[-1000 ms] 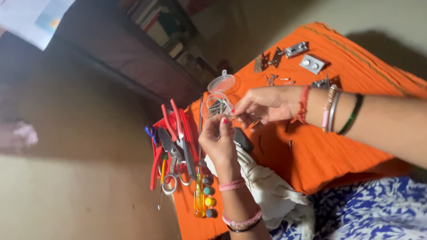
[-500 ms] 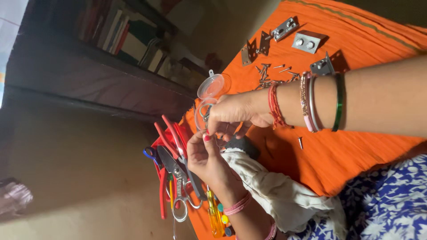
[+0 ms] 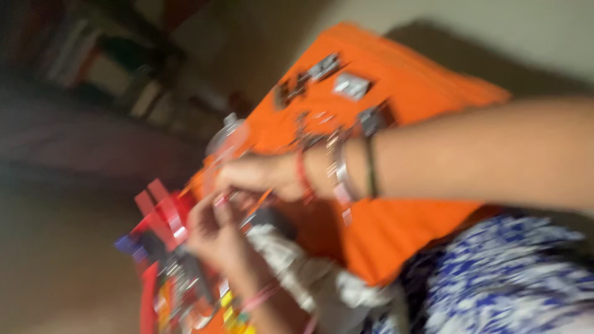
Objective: The person sits on the floor and assembles small metal hardware components, including nails and hinges, by hand. They pick up individual nails, attach them to wire or other parts, and place the assembled pieces on an orange cloth. The workspace includes various tools like pliers and scissors, but the assembly is done manually.
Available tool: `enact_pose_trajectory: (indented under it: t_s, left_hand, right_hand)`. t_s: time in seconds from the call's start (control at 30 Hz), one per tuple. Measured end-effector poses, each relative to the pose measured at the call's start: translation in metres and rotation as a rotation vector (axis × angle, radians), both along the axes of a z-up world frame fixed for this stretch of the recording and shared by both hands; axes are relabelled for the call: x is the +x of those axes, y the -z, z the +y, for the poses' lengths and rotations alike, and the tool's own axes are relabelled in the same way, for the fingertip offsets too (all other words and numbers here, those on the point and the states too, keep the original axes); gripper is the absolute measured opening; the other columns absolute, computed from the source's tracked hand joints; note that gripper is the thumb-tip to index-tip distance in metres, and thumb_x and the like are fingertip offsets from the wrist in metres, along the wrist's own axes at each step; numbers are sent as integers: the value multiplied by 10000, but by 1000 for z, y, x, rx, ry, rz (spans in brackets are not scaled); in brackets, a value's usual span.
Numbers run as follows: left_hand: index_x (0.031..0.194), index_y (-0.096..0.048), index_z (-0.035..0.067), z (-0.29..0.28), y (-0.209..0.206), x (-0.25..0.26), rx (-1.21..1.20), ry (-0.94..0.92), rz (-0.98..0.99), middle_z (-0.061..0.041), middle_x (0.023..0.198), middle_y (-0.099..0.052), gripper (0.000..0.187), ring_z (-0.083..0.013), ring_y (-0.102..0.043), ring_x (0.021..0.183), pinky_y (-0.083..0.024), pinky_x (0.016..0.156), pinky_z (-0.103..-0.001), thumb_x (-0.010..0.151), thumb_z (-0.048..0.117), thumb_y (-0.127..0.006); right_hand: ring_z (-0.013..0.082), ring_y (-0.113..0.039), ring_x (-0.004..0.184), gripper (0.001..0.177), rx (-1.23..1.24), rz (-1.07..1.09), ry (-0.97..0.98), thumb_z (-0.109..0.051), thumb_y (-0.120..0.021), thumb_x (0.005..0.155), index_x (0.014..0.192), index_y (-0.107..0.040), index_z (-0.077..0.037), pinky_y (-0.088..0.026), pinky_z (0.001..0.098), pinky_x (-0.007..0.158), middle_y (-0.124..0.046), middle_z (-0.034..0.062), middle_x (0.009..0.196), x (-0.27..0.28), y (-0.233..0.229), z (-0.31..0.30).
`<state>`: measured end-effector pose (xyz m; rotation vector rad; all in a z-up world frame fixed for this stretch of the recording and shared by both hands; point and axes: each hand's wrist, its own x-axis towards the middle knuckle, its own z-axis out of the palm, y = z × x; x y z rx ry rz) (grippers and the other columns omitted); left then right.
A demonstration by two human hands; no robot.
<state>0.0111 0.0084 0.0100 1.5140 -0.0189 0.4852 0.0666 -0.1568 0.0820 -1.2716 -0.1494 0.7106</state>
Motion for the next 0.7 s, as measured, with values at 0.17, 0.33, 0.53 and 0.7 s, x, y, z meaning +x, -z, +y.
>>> enact_pose_trajectory:
  t_s: [0.17,0.33,0.53,0.7]
  left_hand:
    - [1046,-648,-33,8,-5,12,0,-3,-94,-76,985,-701,68,-116,-666,869,-573,783,-262,992,8,-647]
    - [1035,-653,-24,4,-34,10,24,-21,-121,-49,971,-686,85,-86,-645,850,-561,752,-234,993,49,-667]
    - [1054,-641,-39,3,-54,18,-38,-10,-188,-77,972,-695,94,-110,-655,851,-547,739,-234,995,25,-678]
    - [1054,-670,-46,10,-60,13,24,-39,-215,-66,1000,-704,78,-101,-686,872,-613,801,-257,1001,11,-664]
  right_hand:
    - [119,-474,496,134,117,-46,-62,-146,-606,765,661,-552,-81,-367,329,495,-548,52,596,2,-21,70]
    - [121,-450,457,144,145,-48,-50,-134,-601,743,631,-531,-76,-346,322,455,-530,60,571,7,-18,76]
    - [124,-422,410,159,198,-61,-54,-118,-596,716,594,-506,-69,-321,314,406,-509,69,541,7,-32,93]
    - [126,-398,371,173,84,-65,34,-106,-592,693,564,-485,-64,-300,307,366,-491,77,516,10,-44,51]
